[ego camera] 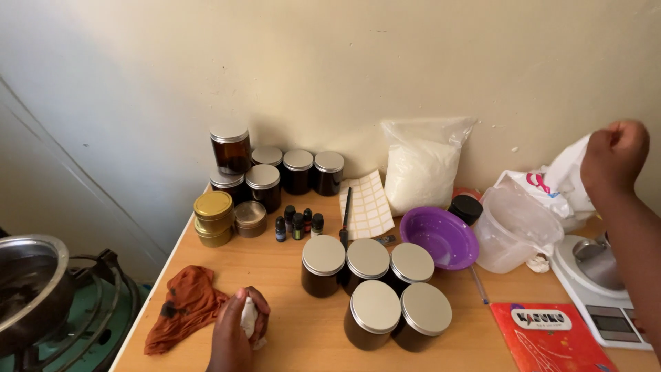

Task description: Cleaning the exterior of dark glass jars with silver lids using a cloth or tissue to remove residue.

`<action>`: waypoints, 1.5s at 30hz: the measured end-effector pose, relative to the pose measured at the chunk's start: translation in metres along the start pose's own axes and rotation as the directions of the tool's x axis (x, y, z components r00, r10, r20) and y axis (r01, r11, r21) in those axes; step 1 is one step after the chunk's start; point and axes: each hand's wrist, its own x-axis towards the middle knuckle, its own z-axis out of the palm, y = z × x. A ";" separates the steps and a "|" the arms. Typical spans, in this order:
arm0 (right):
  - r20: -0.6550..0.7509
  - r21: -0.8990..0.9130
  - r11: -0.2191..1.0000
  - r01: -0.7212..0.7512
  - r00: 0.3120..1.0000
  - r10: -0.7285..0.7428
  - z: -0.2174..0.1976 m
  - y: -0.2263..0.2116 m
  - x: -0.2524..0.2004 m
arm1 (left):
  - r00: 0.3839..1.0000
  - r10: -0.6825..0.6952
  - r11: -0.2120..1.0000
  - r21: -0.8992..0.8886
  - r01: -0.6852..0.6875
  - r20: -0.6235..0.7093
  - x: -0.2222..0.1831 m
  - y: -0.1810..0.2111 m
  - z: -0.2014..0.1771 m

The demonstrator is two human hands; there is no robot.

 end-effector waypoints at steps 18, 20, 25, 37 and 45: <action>0.333 0.802 0.473 -0.365 0.930 0.153 -0.090 -0.507 -0.021 | 0.998 -0.034 0.992 0.121 0.028 0.051 -0.018 0.035 0.013; 0.404 0.823 0.361 -0.440 0.898 0.174 -0.104 -0.540 -0.033 | 0.992 -0.072 0.989 0.133 0.057 0.104 -0.025 0.050 0.015; 0.540 0.786 0.175 -0.592 0.797 0.271 -0.119 -0.587 -0.079 | 0.936 -0.081 0.991 -0.076 0.114 0.341 -0.031 0.040 0.006; 0.434 0.603 0.384 -0.699 0.692 0.577 -0.068 -0.577 -0.261 | 0.917 -0.370 0.832 -0.387 0.397 0.148 -0.046 0.140 0.015; 0.747 0.529 0.005 -0.848 0.468 0.472 -0.061 -0.575 -0.319 | 0.936 -0.345 0.858 -0.383 0.342 0.063 -0.033 0.138 0.009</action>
